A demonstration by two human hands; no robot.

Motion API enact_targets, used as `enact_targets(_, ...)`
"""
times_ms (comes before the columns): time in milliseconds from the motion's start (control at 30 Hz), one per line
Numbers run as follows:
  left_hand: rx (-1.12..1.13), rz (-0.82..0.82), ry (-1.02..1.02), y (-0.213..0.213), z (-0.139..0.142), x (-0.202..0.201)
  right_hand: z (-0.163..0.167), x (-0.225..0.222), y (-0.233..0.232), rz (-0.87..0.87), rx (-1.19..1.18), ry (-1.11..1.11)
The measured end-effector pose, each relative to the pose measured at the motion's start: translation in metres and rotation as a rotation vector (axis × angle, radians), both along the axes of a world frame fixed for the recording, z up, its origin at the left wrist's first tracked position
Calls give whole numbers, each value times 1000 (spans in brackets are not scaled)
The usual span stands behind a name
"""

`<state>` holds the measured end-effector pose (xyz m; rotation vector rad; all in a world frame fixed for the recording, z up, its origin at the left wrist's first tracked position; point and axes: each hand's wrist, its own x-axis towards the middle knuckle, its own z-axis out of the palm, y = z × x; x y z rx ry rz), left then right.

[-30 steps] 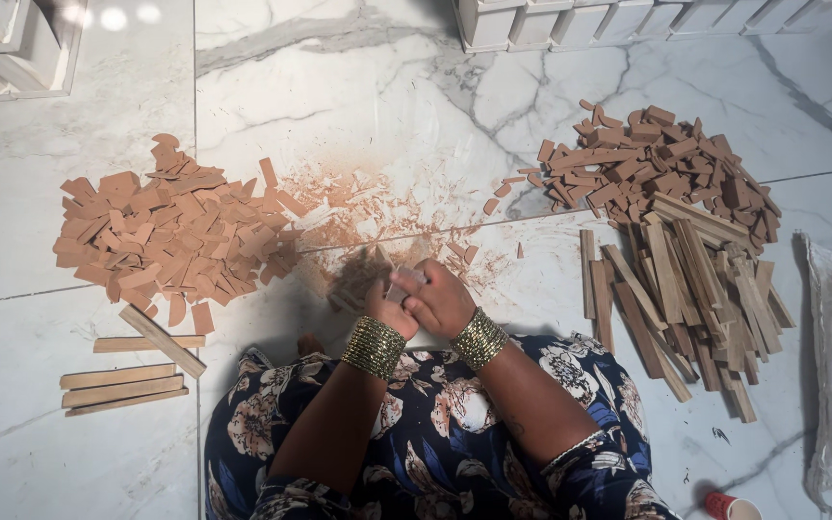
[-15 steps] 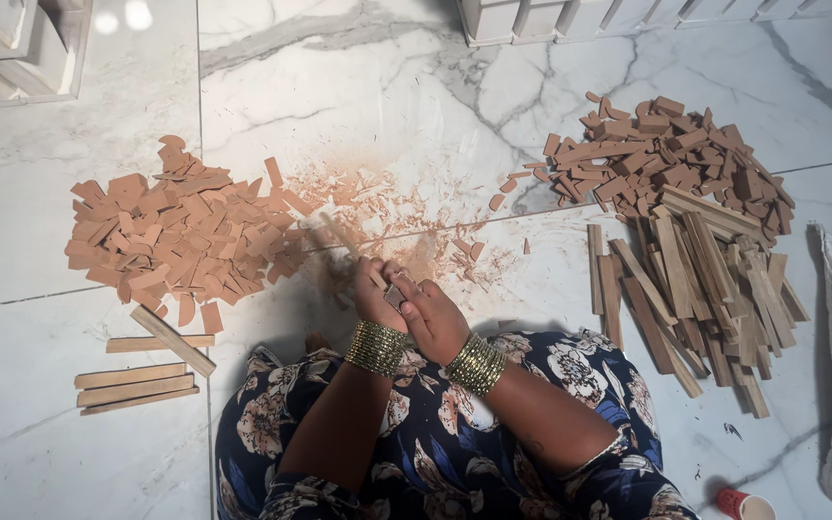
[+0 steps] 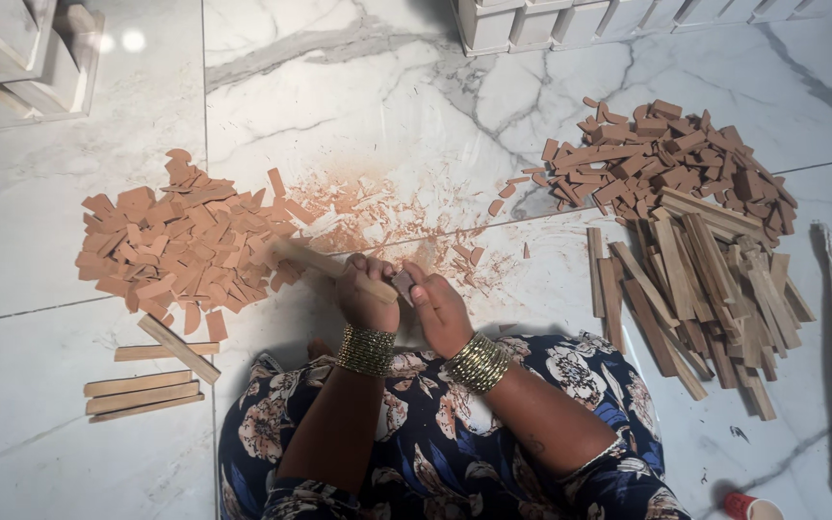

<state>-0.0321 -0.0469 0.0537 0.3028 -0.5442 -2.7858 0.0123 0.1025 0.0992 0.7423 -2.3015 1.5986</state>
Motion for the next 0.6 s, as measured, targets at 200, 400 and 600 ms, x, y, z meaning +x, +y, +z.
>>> enact_targets(200, 133, -89, -236, 8, -13, 1, -8, -3, -4, 38, 296, -213)
enact_targets(400, 292, -73, -218, 2, -8, 0, -17, -17, -2, 10, 274, -138)
enact_targets(600, 220, -175, -207, 5, 4, 3, -24, -19, 2, -167, 258, -127)
